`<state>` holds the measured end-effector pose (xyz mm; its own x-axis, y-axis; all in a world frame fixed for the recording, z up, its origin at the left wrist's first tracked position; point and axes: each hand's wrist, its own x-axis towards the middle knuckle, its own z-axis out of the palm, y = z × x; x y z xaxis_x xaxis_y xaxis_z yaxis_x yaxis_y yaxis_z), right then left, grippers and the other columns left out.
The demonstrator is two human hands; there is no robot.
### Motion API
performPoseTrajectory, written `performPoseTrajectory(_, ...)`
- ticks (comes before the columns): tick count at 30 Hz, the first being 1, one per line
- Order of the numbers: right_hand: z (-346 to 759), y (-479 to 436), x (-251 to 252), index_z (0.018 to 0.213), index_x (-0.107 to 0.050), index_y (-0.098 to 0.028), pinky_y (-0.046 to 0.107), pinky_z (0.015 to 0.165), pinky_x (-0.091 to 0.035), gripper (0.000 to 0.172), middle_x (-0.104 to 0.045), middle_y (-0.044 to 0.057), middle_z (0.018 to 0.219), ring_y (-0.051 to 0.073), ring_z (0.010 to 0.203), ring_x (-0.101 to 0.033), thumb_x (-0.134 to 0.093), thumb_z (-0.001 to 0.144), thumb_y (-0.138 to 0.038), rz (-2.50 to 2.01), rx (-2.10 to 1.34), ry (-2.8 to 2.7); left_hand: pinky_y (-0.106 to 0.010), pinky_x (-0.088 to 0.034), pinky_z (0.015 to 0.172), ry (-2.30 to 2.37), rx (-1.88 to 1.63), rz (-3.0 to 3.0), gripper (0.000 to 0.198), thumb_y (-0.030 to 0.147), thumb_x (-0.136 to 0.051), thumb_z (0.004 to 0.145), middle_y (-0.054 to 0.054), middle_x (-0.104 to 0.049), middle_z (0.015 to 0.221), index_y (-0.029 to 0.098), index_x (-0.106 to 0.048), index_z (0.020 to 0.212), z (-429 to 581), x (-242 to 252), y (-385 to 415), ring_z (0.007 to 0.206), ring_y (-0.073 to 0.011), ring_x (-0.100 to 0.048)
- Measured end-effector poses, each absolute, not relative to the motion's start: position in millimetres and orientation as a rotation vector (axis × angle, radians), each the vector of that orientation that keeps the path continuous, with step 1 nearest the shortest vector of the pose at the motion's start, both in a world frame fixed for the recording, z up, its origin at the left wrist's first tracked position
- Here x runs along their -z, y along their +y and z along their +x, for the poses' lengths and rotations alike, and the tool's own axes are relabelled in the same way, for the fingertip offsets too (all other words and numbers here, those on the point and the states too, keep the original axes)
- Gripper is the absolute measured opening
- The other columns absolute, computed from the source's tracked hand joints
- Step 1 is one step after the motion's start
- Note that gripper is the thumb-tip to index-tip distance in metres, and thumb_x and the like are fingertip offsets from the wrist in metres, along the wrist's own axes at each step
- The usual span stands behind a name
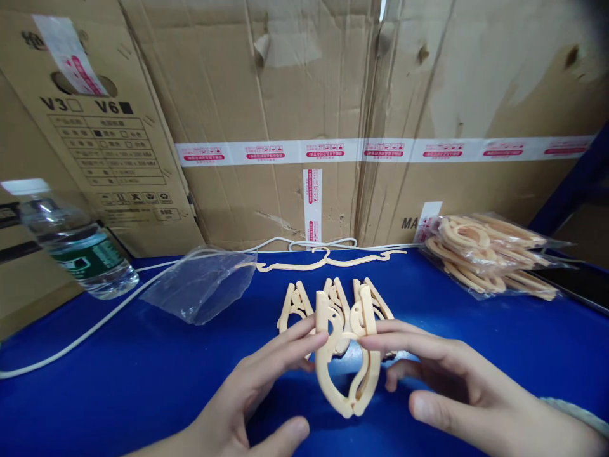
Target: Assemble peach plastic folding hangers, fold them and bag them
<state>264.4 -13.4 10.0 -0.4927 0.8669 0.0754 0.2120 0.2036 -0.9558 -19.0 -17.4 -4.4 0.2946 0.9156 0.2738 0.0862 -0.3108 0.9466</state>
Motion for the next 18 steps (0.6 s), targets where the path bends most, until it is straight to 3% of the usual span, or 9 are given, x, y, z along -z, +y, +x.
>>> performPoseTrajectory(2, 264.1, -14.4, -11.1, 0.129, -0.06, -0.038, 0.043, 0.098, -0.052, 0.042, -0.046, 0.005, 0.147, 0.028, 0.119, -0.058, -0.066, 0.087, -0.037, -1.034, -1.295, -1.848, -0.047, -0.036, 0.111, 0.882, -1.105, 1.669, 0.049, 0.024, -0.073, 0.076, -0.006, -0.049, 0.146, 0.033, -0.066, 0.124, -20.6, 4.3, -17.2, 0.138, -0.0353, -0.037)
performPoseTrajectory(7, 262.9, -17.7, -11.8, 0.127, -0.062, -0.035, 0.041, 0.093, -0.055, 0.043, -0.048, 0.008, 0.145, 0.027, 0.111, -0.064, -0.069, 0.084, -0.037, -1.024, -1.283, -1.816, -0.05, -0.025, 0.115, 0.847, -1.072, 1.731, 0.051, 0.026, -0.074, 0.077, -0.006, -0.049, 0.146, 0.035, -0.064, 0.126, -24.8, 5.5, -16.9, 0.142, -0.0346, -0.03)
performPoseTrajectory(12, 260.8, -17.5, -14.0, 0.125, -0.063, -0.035, 0.039, 0.086, -0.059, 0.042, -0.052, 0.008, 0.141, 0.023, 0.097, -0.067, -0.07, 0.083, -0.035, -1.016, -1.252, -1.815, -0.054, -0.023, 0.114, 0.861, -1.04, 1.712, 0.048, 0.029, -0.076, 0.076, -0.006, -0.052, 0.143, 0.035, -0.066, 0.123, -25.3, 4.0, -18.2, 0.142, -0.0367, -0.029)
performPoseTrajectory(15, 260.1, -17.0, -15.7, 0.125, -0.063, -0.036, 0.036, 0.084, -0.059, 0.041, -0.053, 0.007, 0.14, 0.02, 0.092, -0.068, -0.069, 0.084, -0.034, -1.006, -1.238, -1.821, -0.051, -0.029, 0.113, 0.847, -1.048, 1.691, 0.049, 0.028, -0.076, 0.075, -0.006, -0.053, 0.143, 0.036, -0.067, 0.122, -24.8, 3.8, -19.1, 0.142, -0.0365, -0.029)
performPoseTrajectory(18, 259.8, -17.6, -16.2, 0.125, -0.063, -0.034, 0.036, 0.084, -0.059, 0.04, -0.053, 0.008, 0.14, 0.02, 0.093, -0.067, -0.069, 0.085, -0.034, -1.012, -1.226, -1.83, -0.047, -0.039, 0.108, 0.821, -1.052, 1.641, 0.048, 0.027, -0.077, 0.074, -0.007, -0.054, 0.141, 0.035, -0.069, 0.12, -24.6, 4.2, -20.0, 0.136, -0.0373, -0.04)
